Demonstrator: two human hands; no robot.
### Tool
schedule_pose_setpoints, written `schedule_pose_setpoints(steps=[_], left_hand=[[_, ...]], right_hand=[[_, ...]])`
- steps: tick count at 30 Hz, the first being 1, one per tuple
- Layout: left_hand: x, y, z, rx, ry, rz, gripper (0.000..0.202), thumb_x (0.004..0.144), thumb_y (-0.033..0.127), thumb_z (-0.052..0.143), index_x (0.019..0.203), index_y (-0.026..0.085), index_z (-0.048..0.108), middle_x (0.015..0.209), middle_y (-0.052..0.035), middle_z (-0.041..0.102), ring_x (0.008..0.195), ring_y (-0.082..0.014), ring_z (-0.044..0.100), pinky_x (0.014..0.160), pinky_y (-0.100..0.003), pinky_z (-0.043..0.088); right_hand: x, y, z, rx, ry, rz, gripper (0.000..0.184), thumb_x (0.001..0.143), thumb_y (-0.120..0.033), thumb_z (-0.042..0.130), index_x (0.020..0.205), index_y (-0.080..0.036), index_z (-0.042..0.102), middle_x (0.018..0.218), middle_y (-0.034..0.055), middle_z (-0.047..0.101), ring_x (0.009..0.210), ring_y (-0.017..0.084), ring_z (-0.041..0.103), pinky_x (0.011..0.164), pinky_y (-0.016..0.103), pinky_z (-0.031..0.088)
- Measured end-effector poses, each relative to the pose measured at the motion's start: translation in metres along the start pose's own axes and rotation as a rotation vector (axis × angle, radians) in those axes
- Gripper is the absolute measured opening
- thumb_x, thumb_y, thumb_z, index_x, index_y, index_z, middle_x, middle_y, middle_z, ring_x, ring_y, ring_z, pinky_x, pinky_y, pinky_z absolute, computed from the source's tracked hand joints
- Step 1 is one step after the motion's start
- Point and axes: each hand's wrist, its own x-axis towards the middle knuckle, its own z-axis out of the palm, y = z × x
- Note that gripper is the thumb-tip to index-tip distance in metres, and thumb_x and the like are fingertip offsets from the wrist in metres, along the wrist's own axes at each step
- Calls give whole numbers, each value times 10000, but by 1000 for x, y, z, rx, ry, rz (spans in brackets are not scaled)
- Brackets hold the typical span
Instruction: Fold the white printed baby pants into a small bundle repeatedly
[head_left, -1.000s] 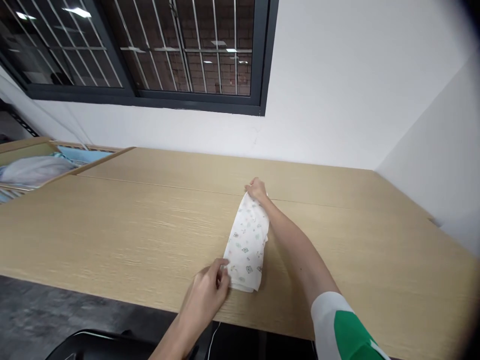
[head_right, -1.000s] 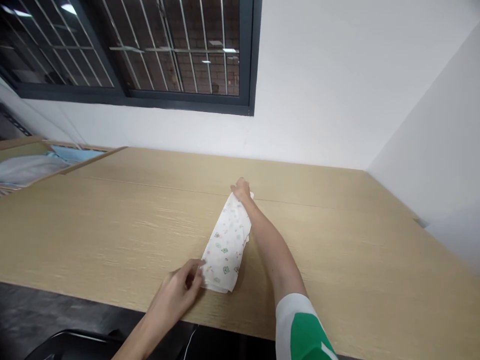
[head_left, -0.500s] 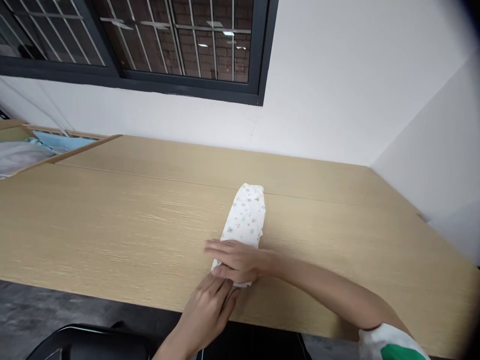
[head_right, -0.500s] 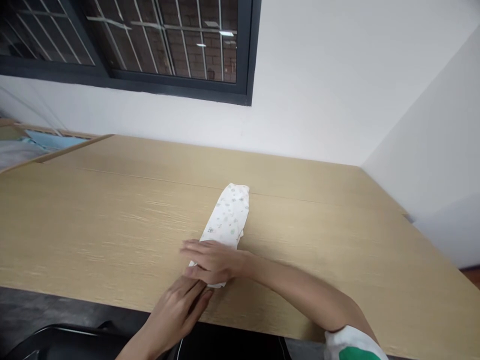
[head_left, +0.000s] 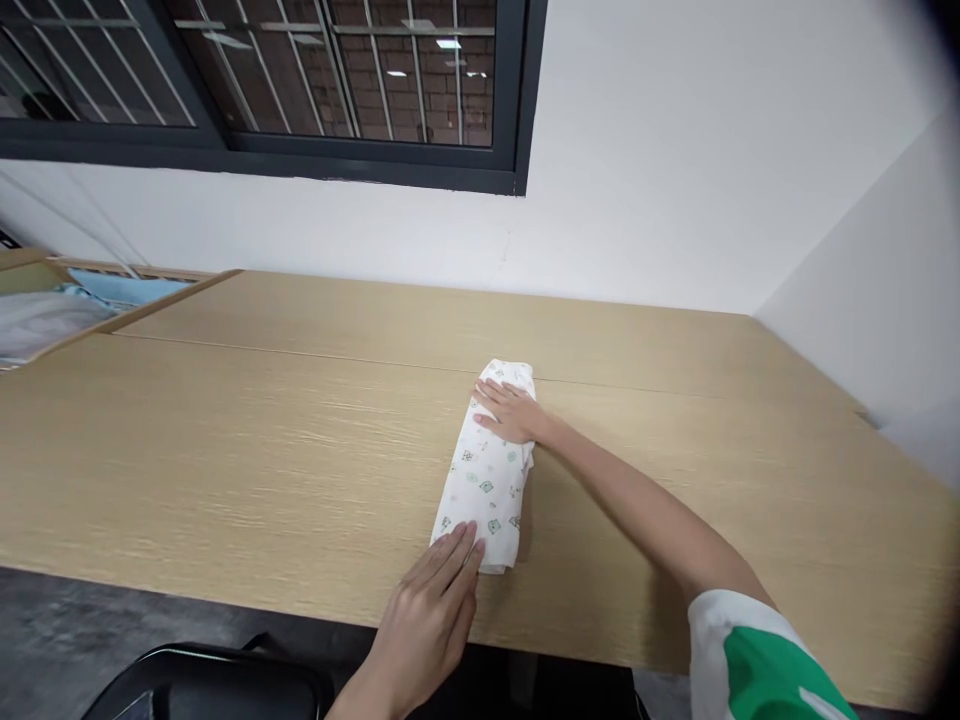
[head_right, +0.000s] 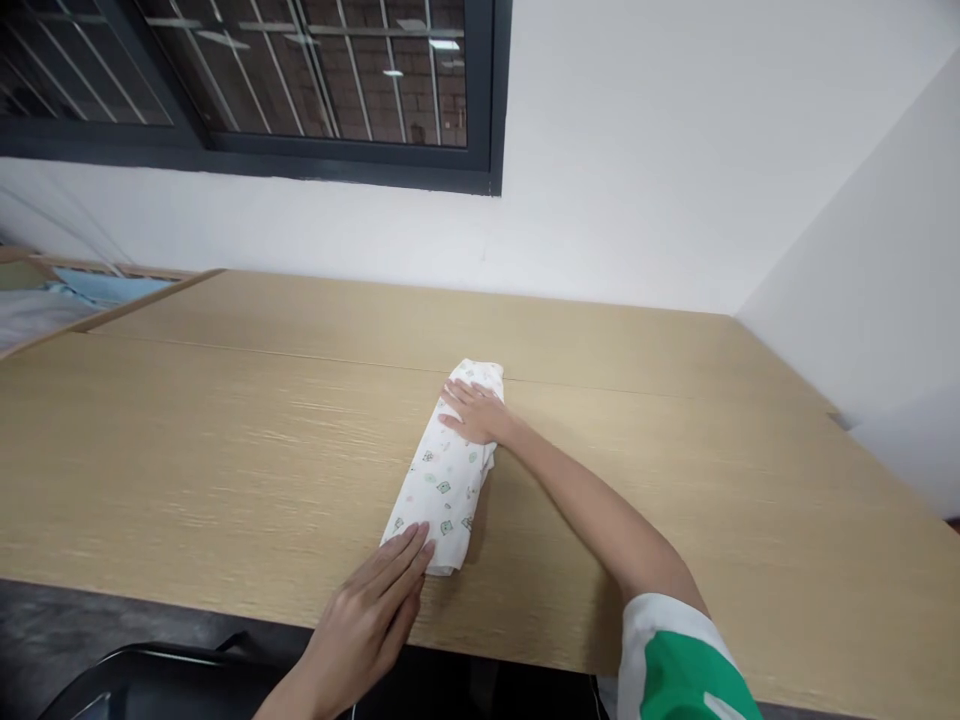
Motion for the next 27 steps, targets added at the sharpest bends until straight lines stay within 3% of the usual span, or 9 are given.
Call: schedule_pose_setpoints(steps=[4,8,11,13,16,18,22,27], left_hand=[[0,0,0,22,-4,13,570,929,59,445,1491,143,491,1510,-116,551,1415,-271,505,1111,-431,533],[1,-6,-2,-13,3,28,555,940,49,439,1480,155,507,1498,-108,567,1402,-254,525,1108,-407,534],[2,-17,-7,-115,-15,25,515,974,64,445,1465,198,525,1456,-81,612,1358,-215,573,1103,-364,537],[2,-25,-12,-180,-16,-2,455,997,100,474,1429,219,555,1401,-71,653,1303,-207,614,1101,-381,538],[2,-37,-18,-262,-32,-77,330,1015,183,534,1328,233,622,1343,-73,672,1238,-216,631,1060,-401,554],[2,-42,-22,-313,-79,-137,271,1021,228,553,1273,245,650,1334,-67,663,1232,-213,615,1028,-379,560],[7,-47,-29,-370,-163,-193,216,1044,244,519,1173,266,690,1302,-39,664,1234,-194,594,1025,-362,540],[16,-46,-33,-363,-123,-212,184,1043,255,518,1099,250,693,1215,-31,696,1177,-199,610,1002,-386,538]], right_hand=[[19,26,-10,-38,-25,110,675,1077,-521,291,1615,-114,302,1692,122,194,1578,290,122,1281,498,100],[22,25,-16,-133,0,86,652,1086,-447,270,1604,-52,291,1683,155,238,1574,286,155,1282,476,111],[7,3,-22,-217,143,33,580,1069,-340,331,1554,-24,362,1652,207,309,1554,314,211,1265,487,149],[-12,-21,-26,-207,207,6,495,1055,-288,372,1480,-51,463,1571,220,436,1477,332,350,1211,496,256],[-53,-62,-29,-94,164,-7,338,1061,-304,418,1247,-116,627,1236,167,663,1155,300,587,1030,465,424],[-84,-87,-28,-1,77,-40,295,1055,-359,473,1142,-141,652,1067,115,682,988,262,611,920,422,466],[-132,-116,-20,86,-42,-116,349,970,-495,635,1095,-170,647,1035,88,650,954,251,598,859,383,472],[-150,-130,-20,63,-26,-124,388,951,-523,658,1098,-165,634,1049,94,652,983,260,594,898,394,461]])
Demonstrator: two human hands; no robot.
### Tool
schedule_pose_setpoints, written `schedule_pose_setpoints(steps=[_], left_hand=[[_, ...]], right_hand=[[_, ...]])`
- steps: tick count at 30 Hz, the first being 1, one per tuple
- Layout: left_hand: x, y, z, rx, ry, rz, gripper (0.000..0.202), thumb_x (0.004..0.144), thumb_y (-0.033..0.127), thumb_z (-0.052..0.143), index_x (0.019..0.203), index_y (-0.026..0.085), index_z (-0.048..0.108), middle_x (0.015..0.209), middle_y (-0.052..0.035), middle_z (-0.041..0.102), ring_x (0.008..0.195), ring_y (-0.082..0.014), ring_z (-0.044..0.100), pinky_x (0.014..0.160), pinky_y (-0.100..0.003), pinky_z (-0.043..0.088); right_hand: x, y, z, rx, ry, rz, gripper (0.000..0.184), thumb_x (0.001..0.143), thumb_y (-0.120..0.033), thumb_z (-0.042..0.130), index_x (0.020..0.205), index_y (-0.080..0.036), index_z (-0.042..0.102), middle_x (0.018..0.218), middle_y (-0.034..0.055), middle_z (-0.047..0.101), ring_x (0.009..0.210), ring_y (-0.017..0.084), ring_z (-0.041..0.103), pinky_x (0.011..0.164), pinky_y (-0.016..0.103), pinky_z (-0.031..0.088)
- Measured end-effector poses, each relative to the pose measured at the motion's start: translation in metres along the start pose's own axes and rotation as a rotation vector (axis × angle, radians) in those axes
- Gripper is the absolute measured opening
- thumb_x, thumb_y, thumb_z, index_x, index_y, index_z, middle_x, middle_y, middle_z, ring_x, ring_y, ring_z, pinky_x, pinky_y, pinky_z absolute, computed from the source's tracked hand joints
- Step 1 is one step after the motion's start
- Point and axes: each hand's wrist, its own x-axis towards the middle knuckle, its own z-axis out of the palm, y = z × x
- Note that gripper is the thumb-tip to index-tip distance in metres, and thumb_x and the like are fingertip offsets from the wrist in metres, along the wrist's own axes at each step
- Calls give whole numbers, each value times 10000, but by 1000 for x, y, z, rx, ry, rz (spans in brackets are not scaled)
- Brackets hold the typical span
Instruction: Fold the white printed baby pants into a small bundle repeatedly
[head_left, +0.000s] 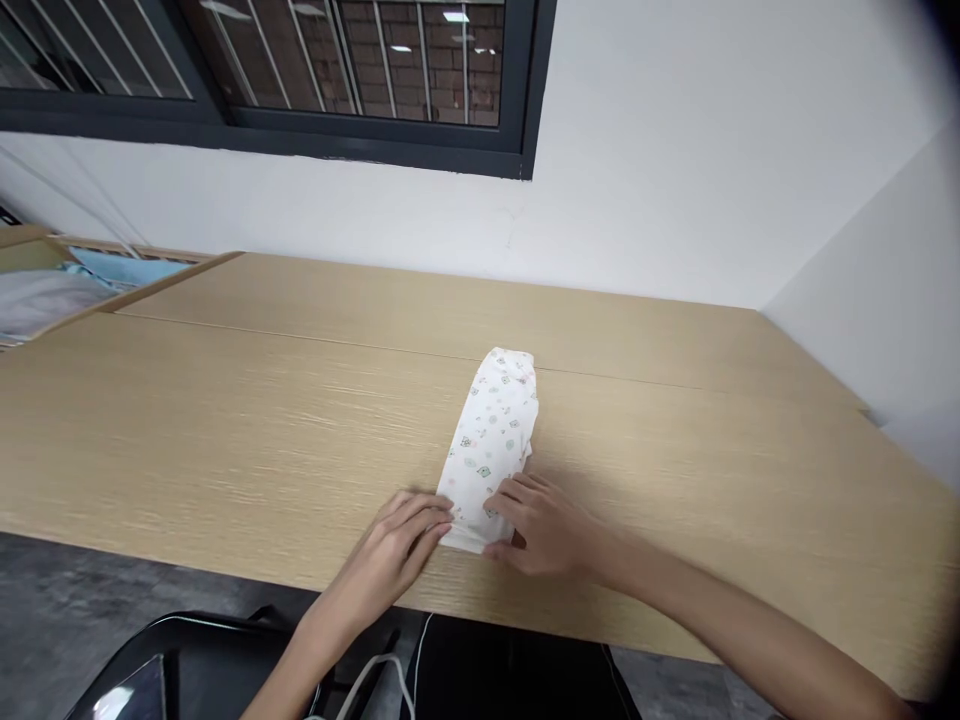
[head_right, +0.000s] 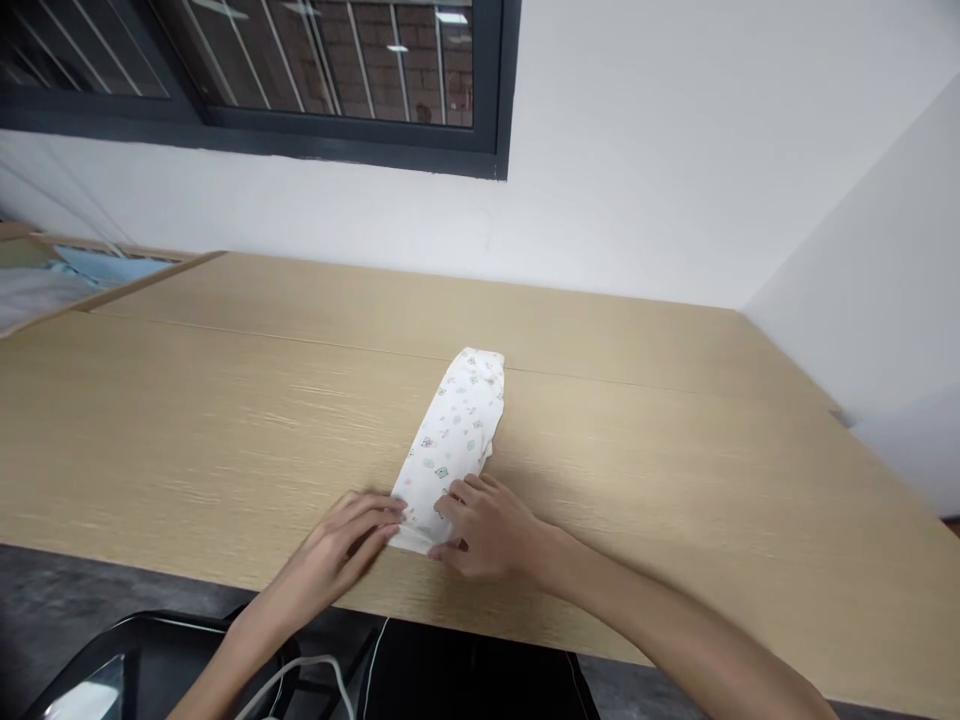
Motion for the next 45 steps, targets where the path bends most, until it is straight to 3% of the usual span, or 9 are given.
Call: schedule_pose_setpoints(steps=[5,7,20,28,33,36,40,43,45], left_hand=[[0,3,-2,-67,18,-48,226,1064,241,460,1172,256,658,1239,-18,694,1218,-170,619,1057,-356,527],[-3,2,-3,-86,13,-51,242,1068,238,450,1209,267,645,1270,-9,692,1235,-159,624,1075,-341,524],[-18,-1,-4,121,20,139,225,1040,220,522,1231,225,641,1253,-54,697,1196,-208,639,1026,-400,558],[-14,-8,-1,174,-6,115,206,1024,282,563,1187,239,682,1175,-63,691,1130,-240,642,951,-413,547],[-13,18,-8,48,-82,89,174,1038,224,489,1033,235,663,1021,-39,693,962,-195,657,880,-345,555],[-18,26,-13,-91,-140,53,206,1052,194,440,1105,260,628,1079,-34,676,1017,-177,647,903,-308,554],[-18,18,-17,-152,163,29,284,1037,177,478,1285,291,560,1233,-59,605,1183,-200,584,978,-341,527],[-6,14,-19,-140,470,30,250,1011,169,531,1237,269,575,1196,-72,567,1138,-209,574,936,-356,522],[8,17,-23,-102,517,27,209,1010,181,541,1199,259,585,1170,-70,565,1100,-203,577,909,-352,523]], right_hand=[[1,-13,-3,-165,47,-57,96,987,-216,557,964,-159,631,962,85,660,894,236,585,824,372,443],[0,-18,-1,-212,96,-78,121,977,-138,511,939,-156,625,936,82,653,871,229,572,817,368,433],[-7,-26,11,-301,83,-143,195,1029,-300,536,947,-148,626,955,86,635,879,240,567,793,379,456],[-8,-38,25,-483,65,-214,154,950,-37,513,986,-95,650,922,136,660,799,245,578,730,387,468],[-20,-55,9,-385,-36,-214,47,905,-132,597,901,-128,644,834,106,637,732,234,562,658,377,454],[-28,-60,-13,-259,-31,-197,91,927,-228,594,880,-161,634,817,80,628,738,225,568,669,369,455],[-18,-44,-53,-138,93,-51,144,965,-183,487,891,-180,610,828,68,638,701,192,550,672,341,435],[8,-8,-83,-60,195,74,165,976,-196,444,917,-182,598,835,56,636,687,183,538,659,327,420],[30,24,-97,-55,271,169,167,979,-217,443,951,-179,604,878,65,651,764,203,573,717,332,435]])
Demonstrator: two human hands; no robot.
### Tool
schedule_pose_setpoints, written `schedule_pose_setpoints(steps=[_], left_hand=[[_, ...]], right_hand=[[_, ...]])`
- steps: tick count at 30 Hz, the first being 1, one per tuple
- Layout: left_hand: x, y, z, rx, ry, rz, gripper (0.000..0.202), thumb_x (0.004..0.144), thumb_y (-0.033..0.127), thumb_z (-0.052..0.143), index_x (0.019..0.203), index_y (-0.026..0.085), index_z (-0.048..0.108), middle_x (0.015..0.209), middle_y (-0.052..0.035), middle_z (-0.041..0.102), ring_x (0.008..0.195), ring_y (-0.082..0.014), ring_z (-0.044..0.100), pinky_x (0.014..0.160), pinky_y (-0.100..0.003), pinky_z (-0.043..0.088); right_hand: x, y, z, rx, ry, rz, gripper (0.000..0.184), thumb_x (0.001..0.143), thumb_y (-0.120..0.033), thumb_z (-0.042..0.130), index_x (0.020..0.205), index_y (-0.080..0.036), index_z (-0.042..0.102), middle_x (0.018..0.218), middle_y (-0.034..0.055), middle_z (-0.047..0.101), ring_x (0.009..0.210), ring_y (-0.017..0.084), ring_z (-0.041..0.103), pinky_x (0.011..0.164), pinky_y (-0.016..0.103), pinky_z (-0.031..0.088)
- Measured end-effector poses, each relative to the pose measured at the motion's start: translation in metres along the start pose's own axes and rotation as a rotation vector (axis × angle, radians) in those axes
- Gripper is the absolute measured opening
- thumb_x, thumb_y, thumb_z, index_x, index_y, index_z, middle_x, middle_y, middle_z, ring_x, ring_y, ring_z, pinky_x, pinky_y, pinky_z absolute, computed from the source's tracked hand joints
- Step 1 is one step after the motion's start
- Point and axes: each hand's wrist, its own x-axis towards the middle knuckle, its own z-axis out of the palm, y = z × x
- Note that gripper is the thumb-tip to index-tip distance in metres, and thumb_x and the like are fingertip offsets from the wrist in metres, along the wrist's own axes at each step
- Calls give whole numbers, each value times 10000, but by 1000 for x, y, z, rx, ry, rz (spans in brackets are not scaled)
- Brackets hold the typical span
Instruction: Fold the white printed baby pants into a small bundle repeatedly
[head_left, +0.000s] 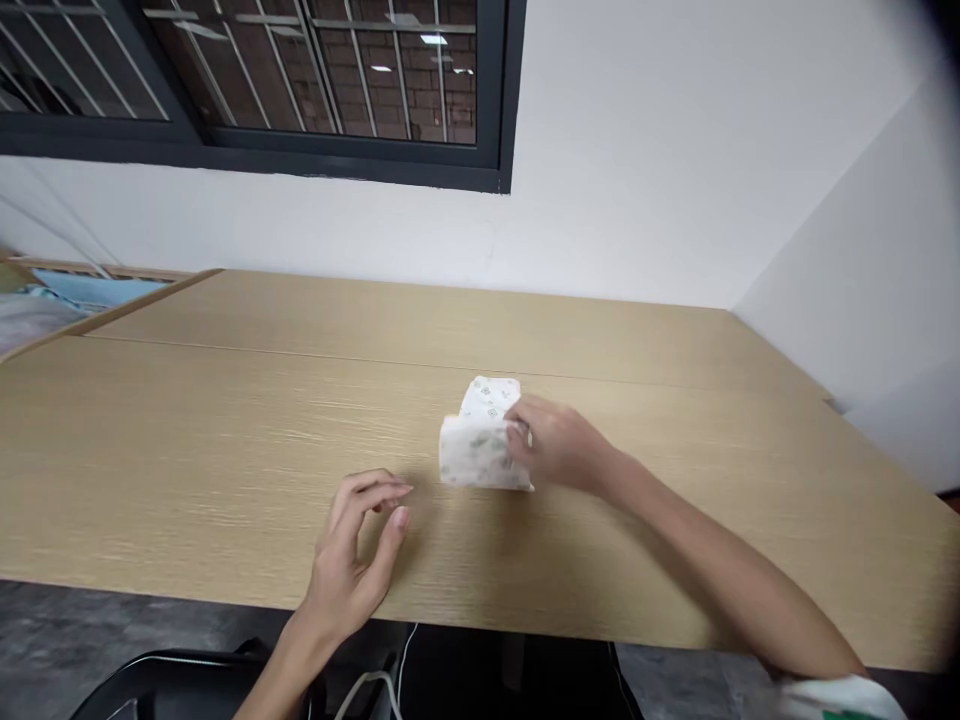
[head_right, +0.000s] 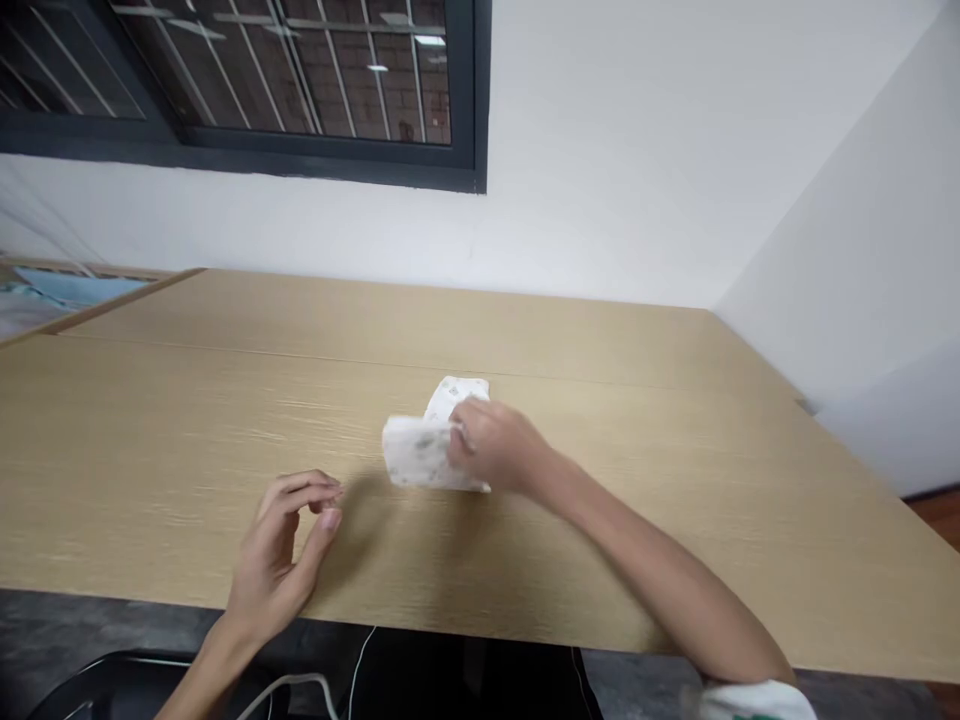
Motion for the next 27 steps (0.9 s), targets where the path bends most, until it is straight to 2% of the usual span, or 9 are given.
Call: schedule_pose_setpoints(steps=[3,6,10,13,15,18,20,24,27], left_hand=[[23,9,13,90,-192,-6,220,1035,251,510,1250,255,559,1225,-77,587,1146,-213,581,953,-384,527],[40,13,39,219,-419,7,352,1052,335,465,1381,212,485,1357,-131,582,1277,-272,559,1056,-487,495],[46,6,85,450,-555,59,515,1037,377,447,1460,85,434,1517,-268,472,1424,-397,453,1104,-576,442],[43,2,112,578,-592,91,581,1006,392,491,1487,71,432,1569,-305,396,1475,-449,367,1104,-599,420],[41,4,122,641,-613,92,627,981,428,531,1486,64,454,1533,-322,438,1443,-478,404,1074,-616,429],[40,8,128,700,-673,111,611,970,465,543,1410,42,569,1381,-330,588,1325,-503,528,1012,-633,452],[39,10,128,713,-717,154,543,995,455,505,1339,61,651,1282,-299,665,1241,-478,602,991,-620,465],[37,12,128,778,-749,160,591,1018,499,446,1215,15,723,1127,-309,720,1094,-456,679,954,-595,491],[35,10,130,790,-710,140,635,982,525,509,1223,-32,696,1151,-357,690,1125,-486,657,946,-597,495]], right_hand=[[39,47,9,16,21,117,172,982,-206,444,991,-176,613,955,78,676,863,217,609,777,323,446],[65,89,33,-1,-30,160,203,996,-169,421,1005,-161,624,1001,93,690,908,214,627,793,306,462],[76,117,61,-114,-98,220,285,1036,-161,380,1073,-113,659,1118,167,692,1042,250,631,944,360,468],[71,105,71,-174,-15,194,355,1067,-235,383,1293,-90,615,1369,242,594,1266,325,551,1085,485,404],[63,85,76,-139,15,56,439,1080,-310,403,1449,-102,517,1519,234,491,1415,341,440,1162,525,340],[50,52,86,61,-110,-271,500,1102,-373,374,1535,-133,437,1608,163,414,1519,264,320,1223,458,307],[43,38,94,170,-213,-405,489,1116,-352,334,1552,-148,421,1621,119,407,1533,204,294,1238,390,298],[39,39,108,170,-319,-379,479,1120,-312,329,1533,-101,449,1612,128,413,1533,208,292,1257,381,263],[45,53,115,87,-325,-344,500,1115,-347,356,1566,-137,402,1650,125,328,1550,226,248,1262,439,249]])
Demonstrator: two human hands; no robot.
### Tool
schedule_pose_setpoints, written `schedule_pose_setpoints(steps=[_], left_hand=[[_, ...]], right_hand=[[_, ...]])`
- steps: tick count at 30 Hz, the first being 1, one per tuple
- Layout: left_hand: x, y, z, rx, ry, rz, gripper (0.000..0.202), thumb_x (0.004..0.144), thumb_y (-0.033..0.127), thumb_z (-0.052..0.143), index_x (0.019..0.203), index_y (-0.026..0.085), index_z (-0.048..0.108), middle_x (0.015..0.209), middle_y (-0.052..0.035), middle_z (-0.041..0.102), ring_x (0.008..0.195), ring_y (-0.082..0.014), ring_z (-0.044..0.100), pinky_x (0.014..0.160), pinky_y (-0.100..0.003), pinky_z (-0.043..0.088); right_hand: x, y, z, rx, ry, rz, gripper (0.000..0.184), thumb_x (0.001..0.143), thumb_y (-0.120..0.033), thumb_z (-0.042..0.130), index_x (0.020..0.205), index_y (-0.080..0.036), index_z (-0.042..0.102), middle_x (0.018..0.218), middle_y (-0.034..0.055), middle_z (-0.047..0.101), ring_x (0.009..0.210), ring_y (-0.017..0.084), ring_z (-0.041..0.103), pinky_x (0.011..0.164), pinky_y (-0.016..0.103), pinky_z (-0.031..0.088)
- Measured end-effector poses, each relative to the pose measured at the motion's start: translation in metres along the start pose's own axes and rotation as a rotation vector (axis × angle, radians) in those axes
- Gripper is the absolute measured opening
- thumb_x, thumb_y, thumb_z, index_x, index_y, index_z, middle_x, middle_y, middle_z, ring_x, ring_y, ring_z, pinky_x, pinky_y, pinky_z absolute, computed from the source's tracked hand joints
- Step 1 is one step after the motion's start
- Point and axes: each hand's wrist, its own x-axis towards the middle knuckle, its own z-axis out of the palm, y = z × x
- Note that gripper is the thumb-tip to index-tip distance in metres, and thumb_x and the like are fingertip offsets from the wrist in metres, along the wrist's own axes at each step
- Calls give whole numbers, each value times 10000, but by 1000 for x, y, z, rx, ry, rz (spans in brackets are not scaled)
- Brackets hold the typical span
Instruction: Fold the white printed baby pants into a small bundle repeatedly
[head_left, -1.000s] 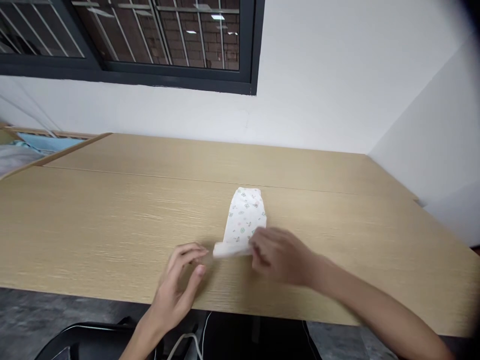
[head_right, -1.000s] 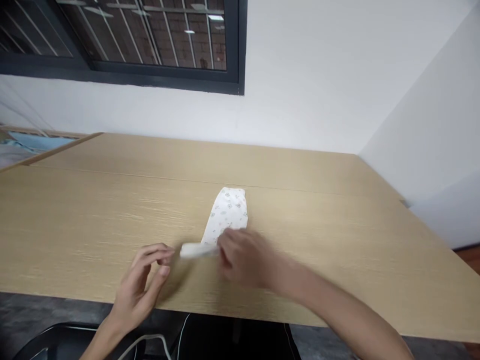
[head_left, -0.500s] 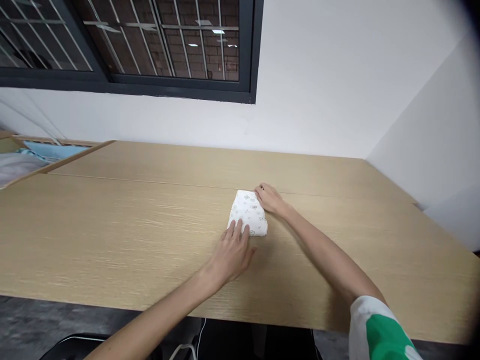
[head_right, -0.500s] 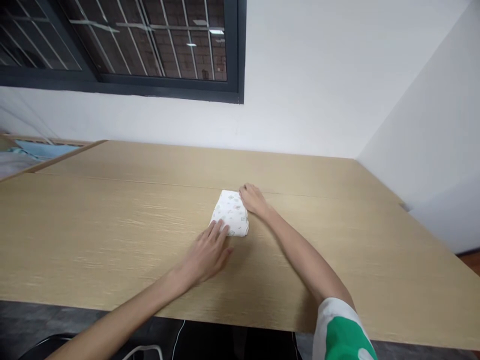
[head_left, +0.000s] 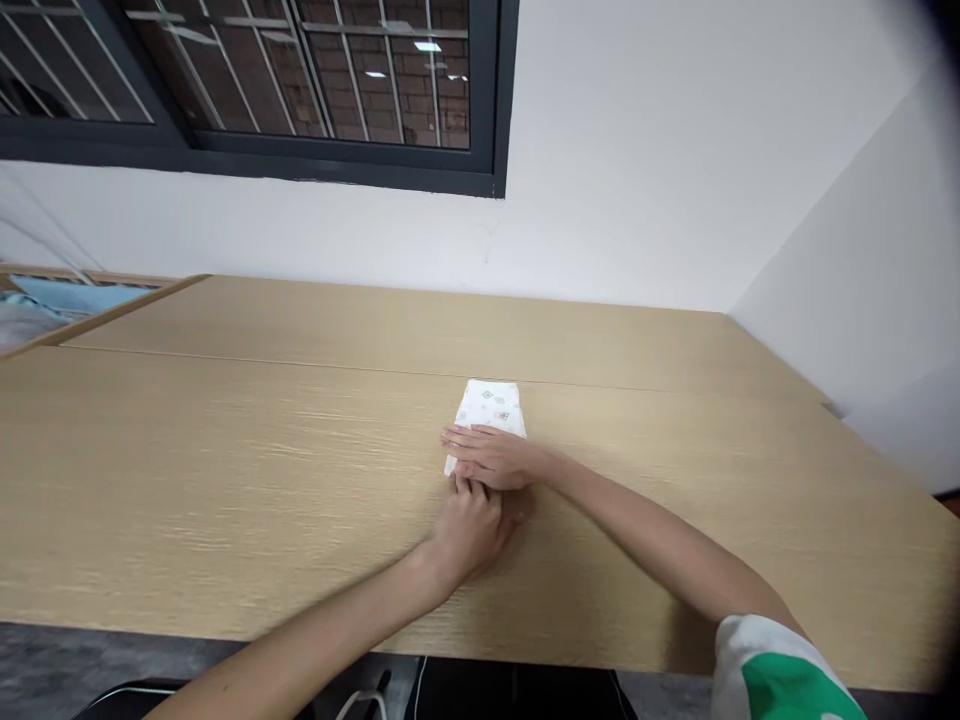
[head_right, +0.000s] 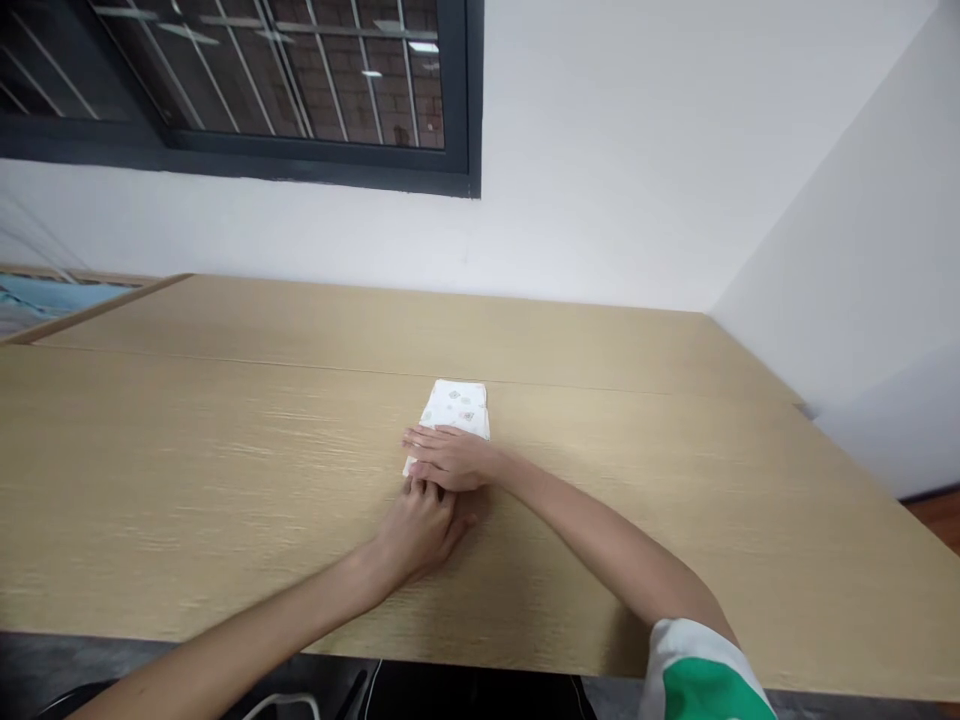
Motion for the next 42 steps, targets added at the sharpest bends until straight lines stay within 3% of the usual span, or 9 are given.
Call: schedule_pose_setpoints(steps=[6,16,21,23,26,31,34,38,42], left_hand=[[0,1,9,-71,75,-64,748,934,507,578,1493,21,467,1461,-377,486,1353,-532,485,1013,-634,445],[-4,2,5,-55,43,-60,717,959,453,565,1512,16,428,1508,-379,426,1379,-540,453,1062,-623,414],[6,-38,-11,-140,22,106,365,1016,246,442,1304,73,583,1280,-248,648,1157,-358,654,932,-468,531],[10,-61,-16,-197,32,154,259,1019,197,413,1124,126,640,1091,-158,703,975,-283,694,861,-412,546],[14,-88,-14,-217,74,174,182,991,177,476,963,160,655,1011,-123,705,929,-265,691,864,-409,537],[17,-98,-10,-218,71,186,234,1026,204,431,958,169,652,978,-116,709,932,-254,684,861,-393,522],[20,-96,-18,-251,45,133,294,1050,234,368,964,167,641,932,-110,702,866,-240,673,817,-378,515],[24,-108,-25,-407,22,117,302,1042,357,416,1066,179,659,1055,-110,715,991,-254,671,885,-385,513],[28,-128,-12,-548,9,133,478,874,506,671,1245,206,647,1366,-119,644,1285,-306,566,1041,-413,465]], right_hand=[[7,42,-4,-156,37,94,548,1106,-443,345,1585,-181,374,1658,116,307,1557,245,229,1272,498,195],[14,96,-21,-285,74,296,613,1102,-432,254,1623,-109,245,1693,141,211,1574,275,157,1272,509,119],[5,74,-34,-414,215,322,570,1076,-305,336,1580,-41,302,1674,208,247,1554,333,184,1243,506,160],[-5,54,-38,-421,266,316,492,1072,-278,351,1512,-71,420,1591,219,400,1461,346,349,1176,504,272],[-28,21,-38,-353,231,312,366,1081,-346,383,1261,-130,619,1261,176,648,1169,306,568,1019,456,401],[-67,-13,-26,-266,143,277,395,973,-543,596,1058,-161,649,1067,138,673,986,293,602,885,413,438],[-78,-17,-17,-252,156,271,280,919,-404,678,1057,-164,633,1089,135,666,997,293,603,896,411,440],[-80,-12,-9,-213,249,290,127,973,-176,525,1055,-161,621,1085,137,675,1020,274,606,920,400,443],[-77,-6,-11,-106,329,310,135,1021,-195,466,1039,-181,598,1047,117,675,992,255,608,891,375,458]])
